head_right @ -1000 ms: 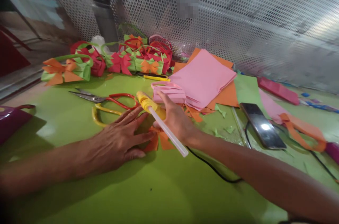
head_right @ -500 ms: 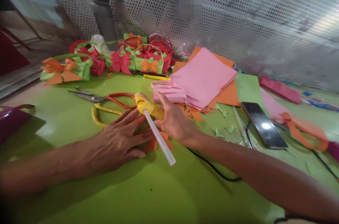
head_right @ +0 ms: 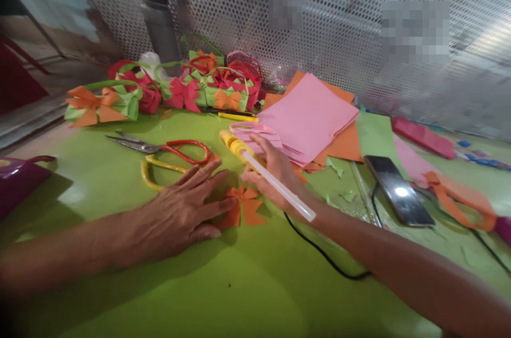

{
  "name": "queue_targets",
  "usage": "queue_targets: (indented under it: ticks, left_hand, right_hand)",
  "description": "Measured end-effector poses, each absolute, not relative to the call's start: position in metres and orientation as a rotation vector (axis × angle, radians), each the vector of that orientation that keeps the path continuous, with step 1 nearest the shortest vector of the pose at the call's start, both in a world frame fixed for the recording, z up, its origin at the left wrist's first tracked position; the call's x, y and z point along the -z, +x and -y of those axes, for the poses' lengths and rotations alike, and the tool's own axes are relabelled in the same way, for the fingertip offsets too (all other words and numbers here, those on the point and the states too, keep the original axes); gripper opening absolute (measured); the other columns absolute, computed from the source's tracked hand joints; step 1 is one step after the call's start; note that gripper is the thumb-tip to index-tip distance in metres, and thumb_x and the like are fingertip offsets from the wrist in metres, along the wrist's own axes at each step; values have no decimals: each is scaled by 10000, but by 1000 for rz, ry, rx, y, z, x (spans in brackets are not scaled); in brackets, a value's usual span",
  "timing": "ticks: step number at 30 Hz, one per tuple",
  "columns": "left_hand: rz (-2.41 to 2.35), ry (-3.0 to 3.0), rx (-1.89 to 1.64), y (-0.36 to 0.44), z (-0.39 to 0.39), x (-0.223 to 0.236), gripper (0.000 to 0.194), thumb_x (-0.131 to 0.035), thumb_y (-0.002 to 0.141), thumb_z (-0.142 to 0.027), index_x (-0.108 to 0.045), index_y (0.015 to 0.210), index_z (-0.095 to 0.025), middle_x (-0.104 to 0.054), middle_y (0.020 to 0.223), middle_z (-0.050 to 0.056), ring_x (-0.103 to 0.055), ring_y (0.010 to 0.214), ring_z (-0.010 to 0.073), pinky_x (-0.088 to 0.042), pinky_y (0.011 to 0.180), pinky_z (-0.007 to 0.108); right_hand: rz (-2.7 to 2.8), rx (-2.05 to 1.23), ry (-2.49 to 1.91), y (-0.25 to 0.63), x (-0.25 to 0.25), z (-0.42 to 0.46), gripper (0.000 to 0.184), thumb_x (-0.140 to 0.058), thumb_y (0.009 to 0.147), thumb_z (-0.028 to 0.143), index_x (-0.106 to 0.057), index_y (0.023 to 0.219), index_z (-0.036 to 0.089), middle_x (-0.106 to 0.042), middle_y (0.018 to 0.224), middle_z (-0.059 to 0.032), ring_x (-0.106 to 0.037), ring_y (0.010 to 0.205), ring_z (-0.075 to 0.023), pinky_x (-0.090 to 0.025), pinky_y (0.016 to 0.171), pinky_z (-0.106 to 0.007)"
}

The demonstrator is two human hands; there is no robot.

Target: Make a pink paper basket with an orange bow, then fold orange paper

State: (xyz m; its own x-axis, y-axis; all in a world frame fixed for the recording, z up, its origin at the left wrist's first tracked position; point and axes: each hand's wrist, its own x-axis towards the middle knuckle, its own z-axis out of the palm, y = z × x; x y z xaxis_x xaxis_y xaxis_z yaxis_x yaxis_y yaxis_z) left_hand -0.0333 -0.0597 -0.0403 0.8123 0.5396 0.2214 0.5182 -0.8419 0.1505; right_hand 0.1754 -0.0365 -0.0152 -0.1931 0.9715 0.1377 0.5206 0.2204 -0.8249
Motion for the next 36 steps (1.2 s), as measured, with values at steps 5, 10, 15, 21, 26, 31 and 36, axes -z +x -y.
queue_targets:
  ticks: [5,10,15,21,26,31,36]
  left_hand:
    - [-844,2919,-389,-33,60,40,432,-556,848,-482,-591,1185,-215,-429,1342,192,-187,1354,421,-259,1022,639]
    - [-831,2945,-388,-32,60,39,432,-559,846,-484,-592,1187,-220,-428,1349,190,-192,1360,401,-260,1032,621]
    - [-864,2923,-421,-33,61,40,414,-566,849,-473,-594,1183,-232,-431,1355,177,-171,1363,416,-271,1021,625]
    - [-845,2949,-424,-33,61,42,415,-608,828,-448,-595,1180,-227,-439,1367,154,-175,1369,392,-241,1052,604]
    - [-858,2959,-422,-34,62,41,399,-587,842,-435,-594,1180,-223,-422,1375,176,-197,1354,417,-280,1010,634]
    - [-846,2958,-384,-34,62,40,385,-579,852,-402,-574,1196,-229,-398,1393,180,-215,1349,408,-298,1003,630]
    - [-844,2950,-398,-33,62,38,361,-599,842,-349,-595,1180,-220,-402,1376,191,-234,1331,439,-290,992,644]
  right_hand:
    - [1865,-878,-1441,185,20,44,782,-709,650,173,-385,1355,266,-651,927,-25,-609,706,-157,-515,625,-300]
    - [1906,-823,-1404,183,24,46,743,-685,676,187,-388,1354,242,-646,958,-52,-628,822,-196,-534,686,-334]
    - [1895,-854,-1418,179,18,48,734,-643,701,172,-354,1372,241,-655,831,-24,-627,674,-174,-528,584,-309]
    - [1889,-810,-1429,181,20,53,687,-672,706,227,-397,1334,262,-654,889,-30,-637,756,-199,-527,601,-321]
    - [1838,-567,-1410,185,12,73,648,-698,716,269,-428,1304,304,-655,852,-10,-633,706,-202,-525,597,-332]
    - [1821,-430,-1453,191,9,92,613,-639,780,366,-405,1336,257,-657,807,-29,-629,702,-235,-534,643,-392]
    - [1953,-486,-1362,193,22,95,746,-589,782,192,-230,1430,276,-664,1004,-48,-640,875,-242,-528,779,-412]
